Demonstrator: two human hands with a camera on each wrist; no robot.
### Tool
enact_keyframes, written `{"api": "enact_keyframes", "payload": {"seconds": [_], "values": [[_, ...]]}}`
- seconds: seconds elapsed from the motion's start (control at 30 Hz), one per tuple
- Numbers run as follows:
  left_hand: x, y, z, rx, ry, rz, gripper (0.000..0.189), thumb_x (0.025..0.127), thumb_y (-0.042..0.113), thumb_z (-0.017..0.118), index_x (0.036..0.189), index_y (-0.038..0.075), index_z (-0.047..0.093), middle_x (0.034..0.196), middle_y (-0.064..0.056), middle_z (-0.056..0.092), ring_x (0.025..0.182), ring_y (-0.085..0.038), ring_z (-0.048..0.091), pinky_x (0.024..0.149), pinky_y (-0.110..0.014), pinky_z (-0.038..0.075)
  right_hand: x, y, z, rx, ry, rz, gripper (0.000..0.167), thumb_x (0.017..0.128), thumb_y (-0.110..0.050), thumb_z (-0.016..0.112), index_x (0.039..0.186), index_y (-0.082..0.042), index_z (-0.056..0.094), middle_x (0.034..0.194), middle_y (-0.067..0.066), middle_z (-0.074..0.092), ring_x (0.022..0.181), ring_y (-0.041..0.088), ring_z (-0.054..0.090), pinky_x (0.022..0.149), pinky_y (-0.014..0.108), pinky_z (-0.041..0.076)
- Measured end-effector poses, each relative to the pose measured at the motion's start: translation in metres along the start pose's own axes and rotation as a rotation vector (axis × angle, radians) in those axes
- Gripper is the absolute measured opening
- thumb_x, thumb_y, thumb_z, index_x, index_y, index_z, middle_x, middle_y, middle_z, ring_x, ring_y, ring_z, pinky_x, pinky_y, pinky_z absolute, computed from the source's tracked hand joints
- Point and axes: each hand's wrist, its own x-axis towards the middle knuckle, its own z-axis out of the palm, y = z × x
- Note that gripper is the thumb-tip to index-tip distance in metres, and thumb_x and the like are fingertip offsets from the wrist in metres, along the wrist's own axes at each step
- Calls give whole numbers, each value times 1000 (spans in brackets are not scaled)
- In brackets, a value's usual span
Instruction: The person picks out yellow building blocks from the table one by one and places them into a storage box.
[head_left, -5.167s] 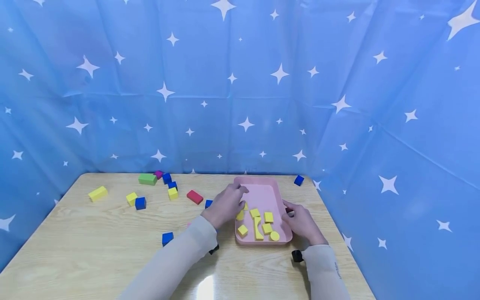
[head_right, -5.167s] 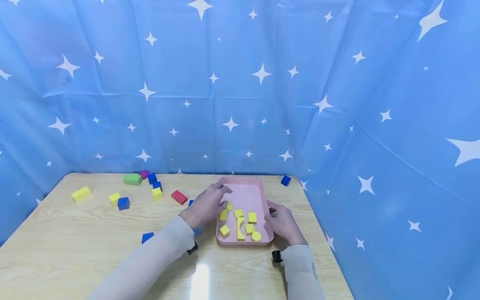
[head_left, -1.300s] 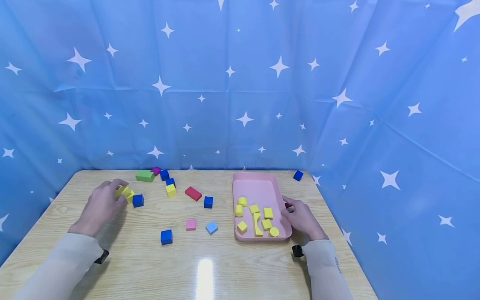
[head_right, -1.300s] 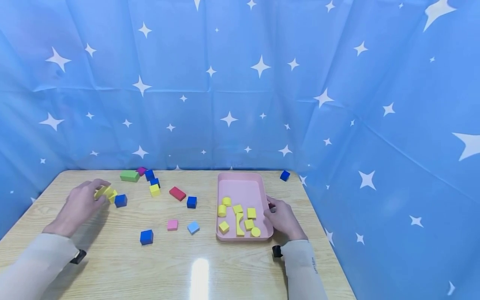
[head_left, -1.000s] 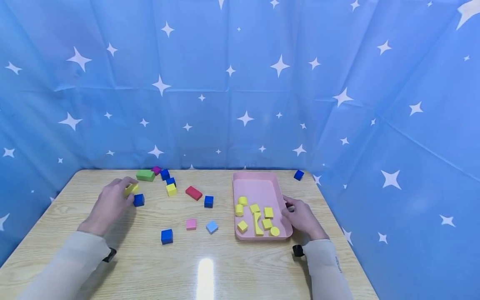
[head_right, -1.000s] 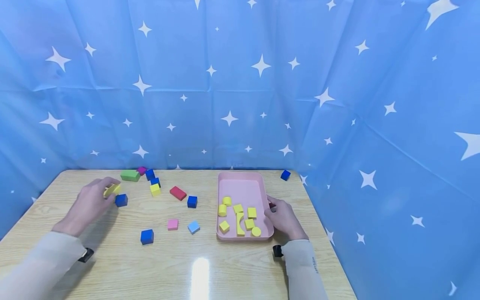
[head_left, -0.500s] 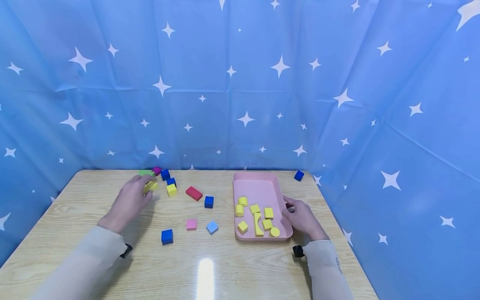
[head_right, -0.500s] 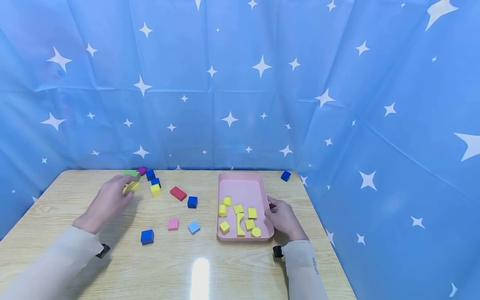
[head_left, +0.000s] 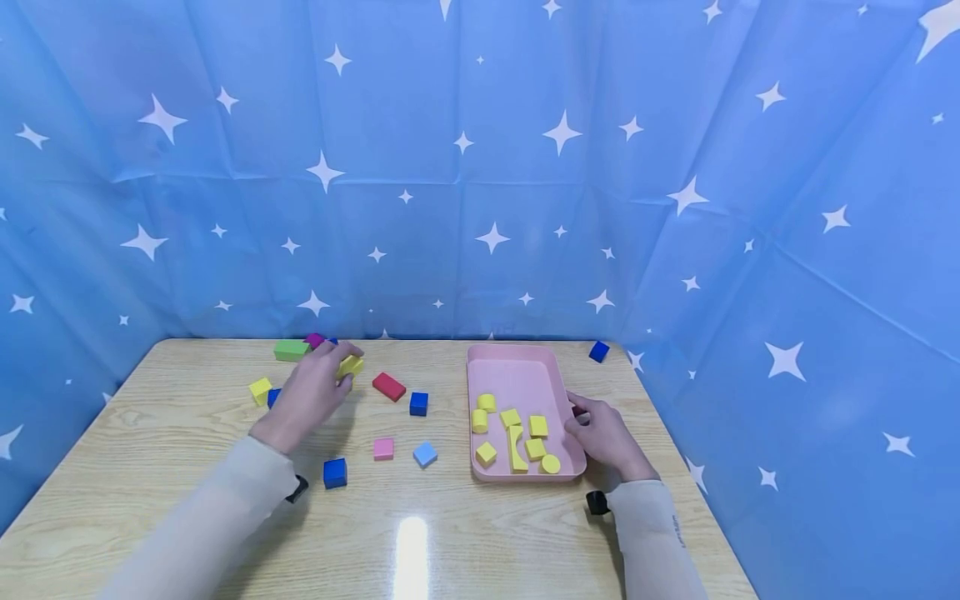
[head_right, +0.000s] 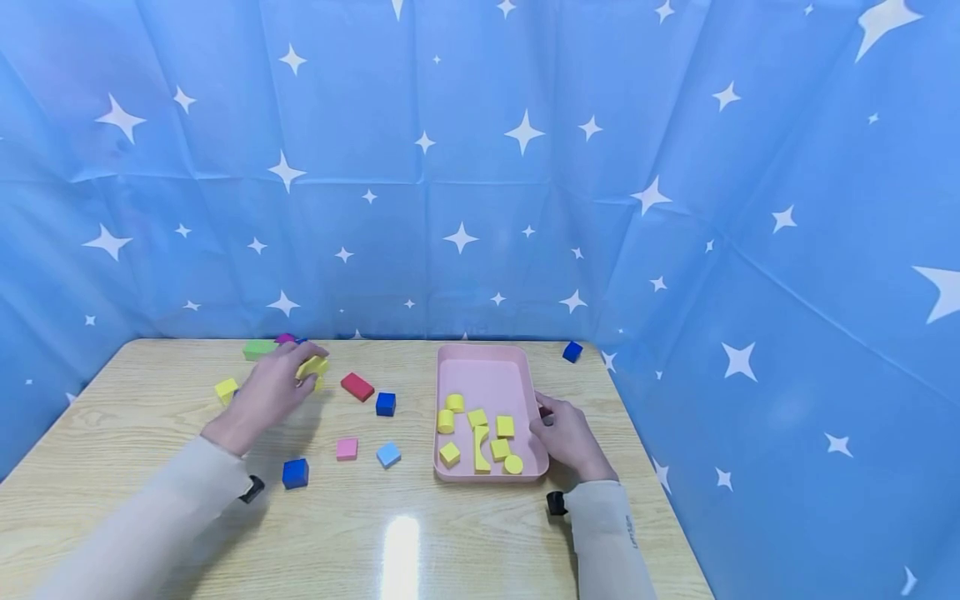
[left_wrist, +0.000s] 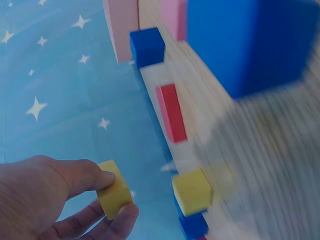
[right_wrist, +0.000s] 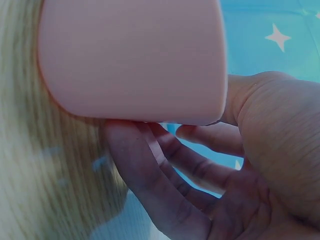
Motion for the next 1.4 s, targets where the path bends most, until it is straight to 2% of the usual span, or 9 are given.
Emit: {"api": "enact_keyframes", "payload": {"seconds": [0.13,0.33,0.57,0.8,0.93,1.07,1.17,1.4], "values": [[8,13,11,-12,-18,8,42,106,-2,79,147,5,73,143,-27,73,121,-44,77,105,-59,71,0,0,-1,0,2,-3,68,112,-14,65,177,-7,48,148,24,72,117,30,72,102,45,70],[19,36,25,-39,-39,32,44,105,-3,81,147,7,72,138,-25,73,111,-38,80,97,-51,74,0,1,-2,2,5,-5,68,112,-13,65,177,-7,48,149,25,72,118,31,72,103,46,71],[29,60,37,-58,-56,74,40,108,-1,78,146,7,73,137,-22,74,114,-35,79,104,-51,72,0,0,0,3,1,8,67,112,-13,66,177,-9,50,149,24,72,118,30,72,105,49,70],[40,86,52,-33,-66,129,39,108,2,79,146,9,74,134,-19,76,118,-33,79,106,-48,71,1,0,0,7,3,10,67,112,-14,67,176,-9,50,148,23,72,118,30,72,105,49,71],[46,103,62,-29,-92,132,42,108,3,81,149,12,73,137,-15,75,121,-30,78,108,-46,71,0,1,0,11,0,9,67,112,-14,66,177,-9,49,148,23,72,118,30,72,104,47,71],[51,118,73,-28,-126,134,43,109,4,80,150,14,73,137,-13,74,116,-26,75,107,-42,71,-1,1,0,9,0,8,67,112,-14,66,177,-8,49,147,23,72,116,29,72,102,46,71],[55,127,81,-38,-141,150,41,109,3,79,149,13,74,135,-13,74,113,-25,74,105,-41,71,-2,1,0,6,4,0,67,112,-13,67,177,-8,49,145,23,73,114,28,73,100,44,72],[63,135,101,-68,-163,197,41,110,2,77,149,12,73,138,-13,74,120,-26,75,108,-41,70,-2,1,-1,12,5,-17,67,112,-13,66,176,-7,50,144,25,73,113,29,73,98,42,71]]}}
